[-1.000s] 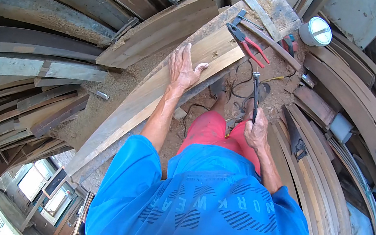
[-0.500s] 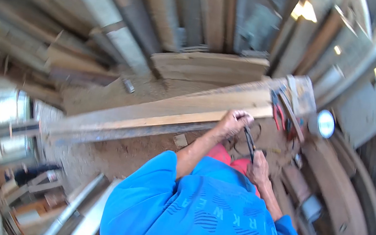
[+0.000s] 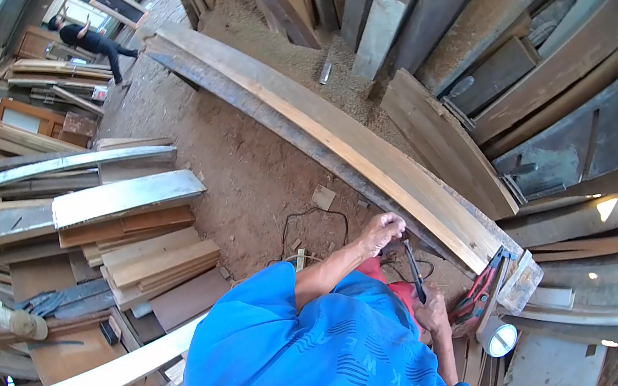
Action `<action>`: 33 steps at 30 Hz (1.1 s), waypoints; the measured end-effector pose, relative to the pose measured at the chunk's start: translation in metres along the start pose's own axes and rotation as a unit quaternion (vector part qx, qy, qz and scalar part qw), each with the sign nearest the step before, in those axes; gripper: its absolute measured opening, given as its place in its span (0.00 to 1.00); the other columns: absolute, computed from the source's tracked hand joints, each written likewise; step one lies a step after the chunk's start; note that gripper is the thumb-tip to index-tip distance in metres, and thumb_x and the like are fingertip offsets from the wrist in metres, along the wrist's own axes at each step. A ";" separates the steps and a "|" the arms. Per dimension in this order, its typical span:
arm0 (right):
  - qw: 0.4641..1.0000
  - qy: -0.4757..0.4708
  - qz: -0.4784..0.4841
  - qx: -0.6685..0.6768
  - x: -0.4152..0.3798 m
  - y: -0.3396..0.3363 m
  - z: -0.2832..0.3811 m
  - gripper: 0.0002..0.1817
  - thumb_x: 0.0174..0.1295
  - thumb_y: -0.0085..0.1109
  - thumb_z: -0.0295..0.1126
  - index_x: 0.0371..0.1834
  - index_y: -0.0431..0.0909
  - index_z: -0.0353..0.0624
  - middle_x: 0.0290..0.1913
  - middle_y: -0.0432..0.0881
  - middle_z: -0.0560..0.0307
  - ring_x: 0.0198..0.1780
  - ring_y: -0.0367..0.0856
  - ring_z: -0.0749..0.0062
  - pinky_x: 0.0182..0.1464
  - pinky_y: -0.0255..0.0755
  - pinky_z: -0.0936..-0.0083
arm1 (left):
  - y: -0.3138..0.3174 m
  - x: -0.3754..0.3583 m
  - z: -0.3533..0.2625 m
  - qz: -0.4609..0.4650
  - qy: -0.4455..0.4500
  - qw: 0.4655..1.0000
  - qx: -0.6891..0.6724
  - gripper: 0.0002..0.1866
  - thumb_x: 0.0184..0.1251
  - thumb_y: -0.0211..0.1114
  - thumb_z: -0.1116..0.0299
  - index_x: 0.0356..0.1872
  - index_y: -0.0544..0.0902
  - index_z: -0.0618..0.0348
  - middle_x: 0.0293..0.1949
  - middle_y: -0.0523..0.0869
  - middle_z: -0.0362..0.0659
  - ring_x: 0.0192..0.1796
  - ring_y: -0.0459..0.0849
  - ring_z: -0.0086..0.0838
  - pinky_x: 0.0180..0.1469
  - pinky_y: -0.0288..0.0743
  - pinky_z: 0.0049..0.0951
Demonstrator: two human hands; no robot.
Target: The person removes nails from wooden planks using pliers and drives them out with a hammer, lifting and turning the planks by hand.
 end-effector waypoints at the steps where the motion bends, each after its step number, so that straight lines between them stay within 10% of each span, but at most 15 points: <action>1: 1.000 -0.017 0.005 0.018 0.005 -0.003 0.002 0.09 0.48 0.56 0.20 0.35 0.76 0.34 0.34 0.78 0.39 0.41 0.79 0.40 0.46 0.74 0.50 | -0.015 -0.004 0.001 -0.036 0.003 0.999 -0.034 0.10 0.74 0.72 0.60 0.44 0.84 0.54 0.33 0.85 0.34 0.37 0.82 0.19 0.42 0.81 0.25; 8: 0.971 0.044 -0.203 -0.120 0.068 -0.089 -0.049 0.09 0.51 0.53 0.17 0.36 0.76 0.33 0.44 0.78 0.35 0.51 0.77 0.38 0.57 0.72 0.49 | -0.012 -0.018 -0.042 0.012 0.015 0.999 -0.034 0.10 0.78 0.67 0.63 0.48 0.83 0.60 0.38 0.87 0.40 0.39 0.88 0.24 0.44 0.85 0.27; 15: 0.914 0.111 -0.292 -0.259 0.109 -0.096 -0.130 0.21 0.67 0.62 0.36 0.57 0.78 0.33 0.67 0.72 0.35 0.63 0.74 0.34 0.63 0.70 0.41 | 0.036 -0.023 -0.042 0.074 0.065 0.994 0.043 0.08 0.78 0.64 0.71 0.50 0.81 0.64 0.37 0.86 0.41 0.39 0.88 0.24 0.42 0.85 0.27; 25: 0.899 0.264 -0.200 -0.288 0.110 -0.097 -0.121 0.18 0.71 0.61 0.41 0.56 0.75 0.41 0.76 0.63 0.45 0.70 0.69 0.39 0.64 0.70 0.42 | 0.015 -0.023 -0.066 0.079 0.122 0.960 0.240 0.06 0.77 0.63 0.69 0.44 0.80 0.60 0.40 0.84 0.38 0.40 0.80 0.20 0.44 0.78 0.24; 33: 0.892 0.293 -0.156 -0.306 0.114 -0.094 -0.122 0.22 0.72 0.60 0.43 0.63 0.73 0.43 0.77 0.62 0.47 0.71 0.68 0.42 0.66 0.70 0.47 | -0.004 0.005 -0.074 0.082 0.056 0.990 0.096 0.07 0.76 0.65 0.71 0.48 0.81 0.62 0.37 0.84 0.38 0.39 0.83 0.22 0.45 0.81 0.26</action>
Point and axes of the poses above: each hand's wrist, its own x-axis towards the middle knuckle, its own y-axis out of the palm, z = x × y, the point moved 10 cm from there along x, towards the middle knuckle
